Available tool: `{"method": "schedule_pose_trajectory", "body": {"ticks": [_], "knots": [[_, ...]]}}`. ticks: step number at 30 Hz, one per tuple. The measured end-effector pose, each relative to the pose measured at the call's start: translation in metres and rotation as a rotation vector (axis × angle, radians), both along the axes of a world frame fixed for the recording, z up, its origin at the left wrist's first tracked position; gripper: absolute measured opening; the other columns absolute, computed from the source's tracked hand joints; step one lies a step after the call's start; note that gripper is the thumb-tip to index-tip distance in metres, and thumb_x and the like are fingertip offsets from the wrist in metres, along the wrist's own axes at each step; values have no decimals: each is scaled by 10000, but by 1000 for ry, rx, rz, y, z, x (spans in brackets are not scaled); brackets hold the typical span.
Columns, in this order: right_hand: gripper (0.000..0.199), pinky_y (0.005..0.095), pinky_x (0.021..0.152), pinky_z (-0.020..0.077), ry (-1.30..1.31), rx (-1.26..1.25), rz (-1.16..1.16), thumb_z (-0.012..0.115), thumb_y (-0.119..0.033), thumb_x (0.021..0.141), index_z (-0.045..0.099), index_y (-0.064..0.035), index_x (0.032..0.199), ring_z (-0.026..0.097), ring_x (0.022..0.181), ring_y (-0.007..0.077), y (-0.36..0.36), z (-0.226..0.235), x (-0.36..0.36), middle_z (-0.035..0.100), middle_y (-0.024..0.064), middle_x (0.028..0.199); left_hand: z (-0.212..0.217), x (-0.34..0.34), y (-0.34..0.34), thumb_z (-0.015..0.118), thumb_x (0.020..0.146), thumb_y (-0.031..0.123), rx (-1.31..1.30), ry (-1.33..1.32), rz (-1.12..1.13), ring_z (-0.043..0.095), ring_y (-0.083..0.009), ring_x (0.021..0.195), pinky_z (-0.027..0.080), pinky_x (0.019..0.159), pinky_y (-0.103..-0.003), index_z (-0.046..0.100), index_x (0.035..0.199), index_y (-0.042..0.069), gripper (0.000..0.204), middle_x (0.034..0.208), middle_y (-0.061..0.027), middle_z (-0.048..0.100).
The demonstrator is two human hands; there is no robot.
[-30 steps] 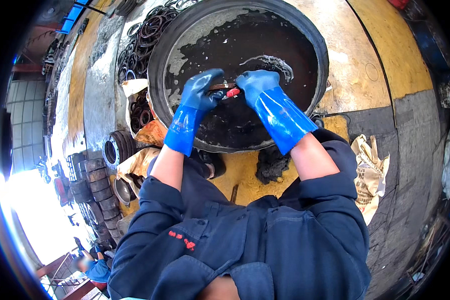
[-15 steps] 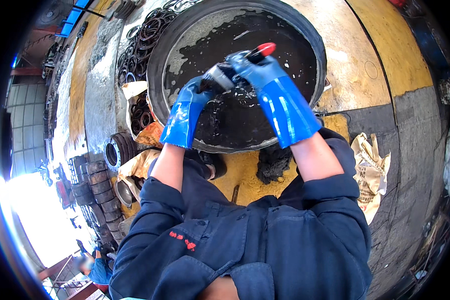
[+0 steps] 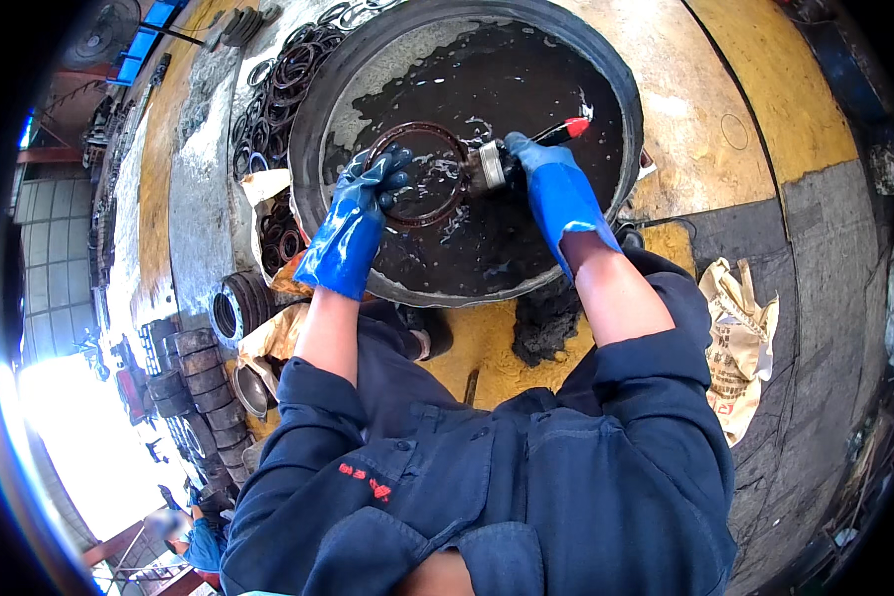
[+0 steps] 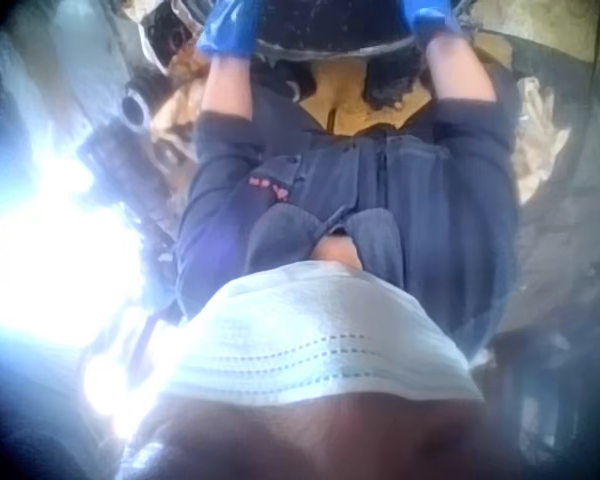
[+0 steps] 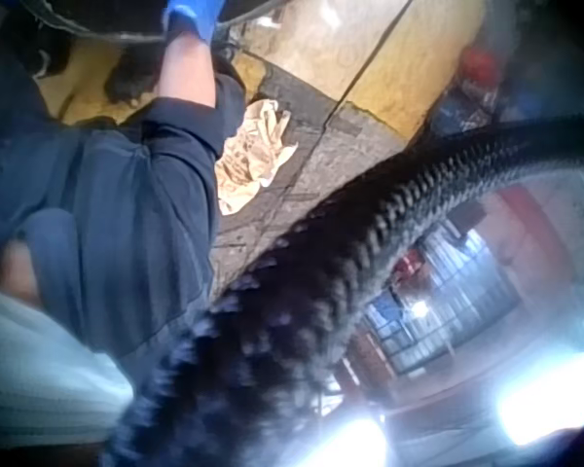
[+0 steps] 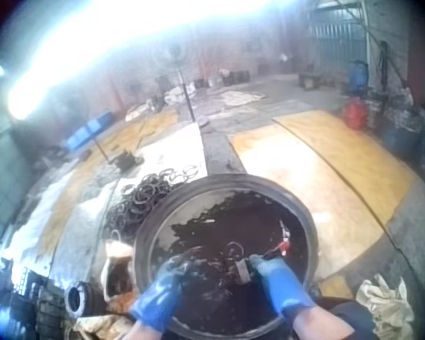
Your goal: The person uses a red-handled scraper to clean dark metal rings inside a large black basin filled with liquid. They repeatedly pick up rings from a pile, scrape them against the basin's surface, and place them into a brown paper bag. The process is repetitive and involves handling multiple small metal objects one by one.
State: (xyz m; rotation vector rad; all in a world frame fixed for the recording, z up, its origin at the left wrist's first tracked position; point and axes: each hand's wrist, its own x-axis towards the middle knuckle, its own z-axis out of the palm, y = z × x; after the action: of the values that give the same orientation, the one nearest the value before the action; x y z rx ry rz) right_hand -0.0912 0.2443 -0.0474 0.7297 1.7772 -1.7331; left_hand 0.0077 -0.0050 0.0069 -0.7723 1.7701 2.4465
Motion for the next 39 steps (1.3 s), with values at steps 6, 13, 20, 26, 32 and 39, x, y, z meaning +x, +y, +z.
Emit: {"method": "schedule_pose_trajectory", "body": {"ticks": [6,13,20,26,32,39], "knots": [[434,396,916,535,483,478,475,647,-474,933,725,-125,1178,708,1056,284,-6,23,13,750,114,1108,3,11,-3,583,1007,201,-119,-32,-111,693,-127,908,475,751,-229,632,1262,57,297,1142,-91,742],[265,359,874,580,1307,164,479,734,-218,900,731,-125,1148,723,971,295,-37,43,24,755,109,1038,-24,5,-1,618,988,151,-105,4,-117,702,-139,867,484,699,-213,639,1263,37,298,1144,-116,740],[290,346,874,544,569,286,480,712,-273,927,732,-95,1155,721,981,206,-29,15,28,758,100,1054,-15,-3,2,632,978,126,-24,83,22,703,-143,825,480,659,-205,641,1259,33,297,1128,-125,742],[279,333,786,544,340,-164,354,727,-286,888,754,-40,1016,697,845,174,-37,-44,36,755,84,928,-6,-12,11,645,968,104,-1,135,82,704,-146,789,477,624,-198,643,1256,29,297,1114,-134,744],[344,332,818,562,215,-323,310,791,-260,877,739,-1,1097,705,886,185,-57,4,49,749,116,999,-21,-6,2,661,950,67,-91,134,90,697,-151,722,476,565,-205,629,1258,22,313,1086,-154,747],[303,360,833,548,327,-49,531,728,-341,889,749,-96,1066,716,925,231,-49,10,55,754,113,988,3,-5,27,672,950,78,-63,129,44,670,-128,695,464,556,-207,622,1253,16,314,1085,-144,750]]}}
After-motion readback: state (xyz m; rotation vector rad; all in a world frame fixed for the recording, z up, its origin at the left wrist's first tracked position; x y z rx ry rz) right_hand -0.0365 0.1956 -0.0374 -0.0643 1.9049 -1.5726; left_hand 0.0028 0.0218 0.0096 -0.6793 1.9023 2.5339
